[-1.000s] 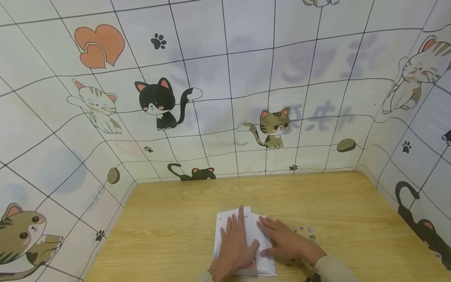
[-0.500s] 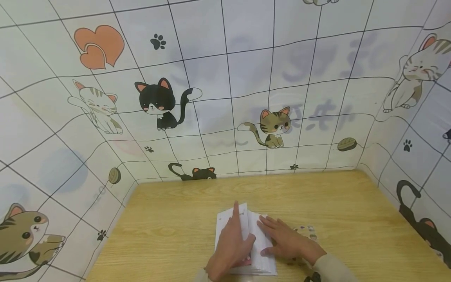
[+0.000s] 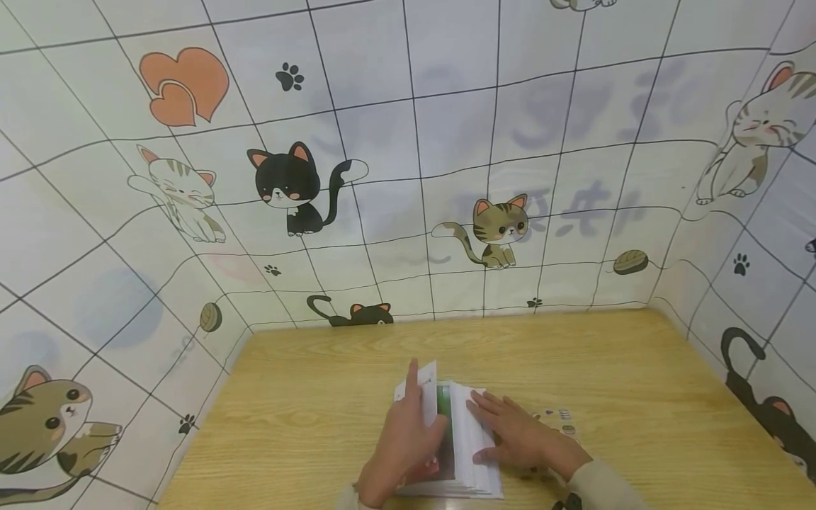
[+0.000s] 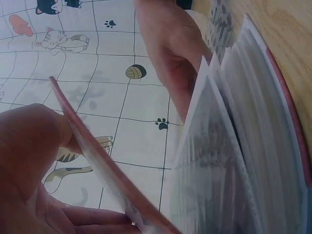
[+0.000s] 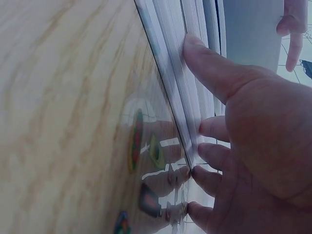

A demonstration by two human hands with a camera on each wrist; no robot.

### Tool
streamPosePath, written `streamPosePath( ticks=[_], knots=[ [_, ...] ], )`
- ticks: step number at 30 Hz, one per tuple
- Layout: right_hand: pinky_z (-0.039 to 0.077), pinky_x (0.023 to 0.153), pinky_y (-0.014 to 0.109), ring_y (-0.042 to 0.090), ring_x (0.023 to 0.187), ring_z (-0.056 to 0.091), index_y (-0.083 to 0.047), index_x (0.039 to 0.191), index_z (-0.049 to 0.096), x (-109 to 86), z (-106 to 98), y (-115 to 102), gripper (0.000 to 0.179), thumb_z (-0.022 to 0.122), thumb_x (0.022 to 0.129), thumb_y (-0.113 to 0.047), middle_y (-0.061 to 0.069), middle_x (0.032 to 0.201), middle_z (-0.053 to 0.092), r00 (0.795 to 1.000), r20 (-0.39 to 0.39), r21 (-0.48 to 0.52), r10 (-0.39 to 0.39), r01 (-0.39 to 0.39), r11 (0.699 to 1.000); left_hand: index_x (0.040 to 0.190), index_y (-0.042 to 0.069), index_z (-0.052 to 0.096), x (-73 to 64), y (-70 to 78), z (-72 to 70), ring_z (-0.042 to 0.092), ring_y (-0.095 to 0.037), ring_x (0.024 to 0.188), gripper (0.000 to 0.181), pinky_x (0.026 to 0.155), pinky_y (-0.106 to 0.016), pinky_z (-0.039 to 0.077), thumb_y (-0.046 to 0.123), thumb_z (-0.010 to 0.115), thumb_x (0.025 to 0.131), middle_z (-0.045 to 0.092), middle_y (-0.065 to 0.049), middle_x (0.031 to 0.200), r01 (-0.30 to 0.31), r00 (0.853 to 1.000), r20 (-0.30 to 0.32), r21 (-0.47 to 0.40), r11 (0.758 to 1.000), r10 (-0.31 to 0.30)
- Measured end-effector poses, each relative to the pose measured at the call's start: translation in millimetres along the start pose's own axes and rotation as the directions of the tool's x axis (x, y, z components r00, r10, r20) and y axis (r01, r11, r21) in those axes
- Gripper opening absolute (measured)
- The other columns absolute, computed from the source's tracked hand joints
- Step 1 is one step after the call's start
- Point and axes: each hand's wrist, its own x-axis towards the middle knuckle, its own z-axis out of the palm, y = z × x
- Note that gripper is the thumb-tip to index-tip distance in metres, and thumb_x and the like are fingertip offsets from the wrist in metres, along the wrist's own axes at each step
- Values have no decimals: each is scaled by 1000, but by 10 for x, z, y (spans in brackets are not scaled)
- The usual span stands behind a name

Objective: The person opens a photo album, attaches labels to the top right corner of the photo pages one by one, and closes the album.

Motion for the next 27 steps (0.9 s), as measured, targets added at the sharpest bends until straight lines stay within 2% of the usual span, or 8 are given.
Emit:
streamPosePath(
  ticks=[5, 7, 12, 14, 16, 18, 21, 27],
  knots=[
    [14, 111, 54, 31, 141, 19, -12, 148, 26, 0, 4, 2, 87, 54, 82, -62, 7, 155, 19, 1000, 0, -3, 13, -13, 1000, 147, 40, -7, 1, -2, -68, 56, -15, 47, 99, 36, -30, 45, 16, 58, 76, 50, -15, 134, -6, 1000, -18, -18, 1000, 6],
    [14, 111, 54, 32, 141, 19, -12, 148, 26, -1, 9, 7, 87, 54, 82, -62, 8, 155, 19, 1000, -7, -14, 5, -6, 1000, 149, 36, -4, 4, 2, -99, 58, -13, 57, 98, 42, -28, 46, 16, 59, 76, 51, -16, 134, -22, 999, -45, 3, 1000, 22],
    [16, 110, 54, 33, 140, 19, -11, 147, 27, -6, 17, 18, 87, 53, 82, -62, 9, 154, 21, 1000, -25, -25, -18, 17, 1000, 148, 37, -1, 1, -16, -205, 55, -13, 46, 95, 45, -28, 46, 16, 59, 78, 51, -18, 134, -25, 998, -66, -18, 1000, 24],
    [16, 110, 54, 33, 140, 19, -10, 147, 27, -9, 14, 16, 88, 53, 82, -63, 9, 154, 21, 999, -28, -25, -22, 21, 999, 148, 38, -2, -2, -52, -263, 53, -13, 41, 93, 45, -29, 47, 15, 57, 80, 51, -18, 134, -45, 998, -53, -61, 997, 42],
    [16, 110, 54, 33, 141, 19, -9, 147, 27, -13, 12, 14, 88, 53, 82, -63, 10, 154, 21, 999, -30, -26, -24, 23, 999, 148, 37, -2, -6, -96, -323, 64, -15, 57, 92, 56, -30, 51, 16, 57, 82, 52, -19, 133, -73, 997, -42, -102, 992, 69],
    [16, 110, 53, 33, 140, 19, -8, 147, 27, -16, 11, 13, 88, 53, 83, -62, 10, 154, 22, 999, -34, -30, -29, 28, 999, 149, 34, -1, -7, -142, -379, 68, -18, 79, 89, 68, -29, 53, 17, 58, 84, 52, -21, 131, -101, 995, -38, -151, 983, 96],
    [16, 111, 53, 33, 140, 19, -8, 147, 27, -20, 15, 9, 88, 53, 83, -62, 11, 154, 22, 999, -38, -37, -29, 27, 999, 149, 32, 2, -14, -197, -447, 63, -25, 103, 86, 76, -31, 53, 17, 58, 87, 54, -21, 129, -118, 992, -55, -188, 975, 110],
    [15, 111, 53, 34, 140, 19, -10, 147, 27, -27, 29, 10, 87, 52, 83, -63, 10, 153, 23, 998, -51, -48, -29, 26, 998, 149, 30, 7, -30, -283, -564, 61, -24, 107, 80, 75, -31, 51, 14, 56, 89, 61, -16, 120, -160, 983, -119, -157, 974, 142]
  ],
)
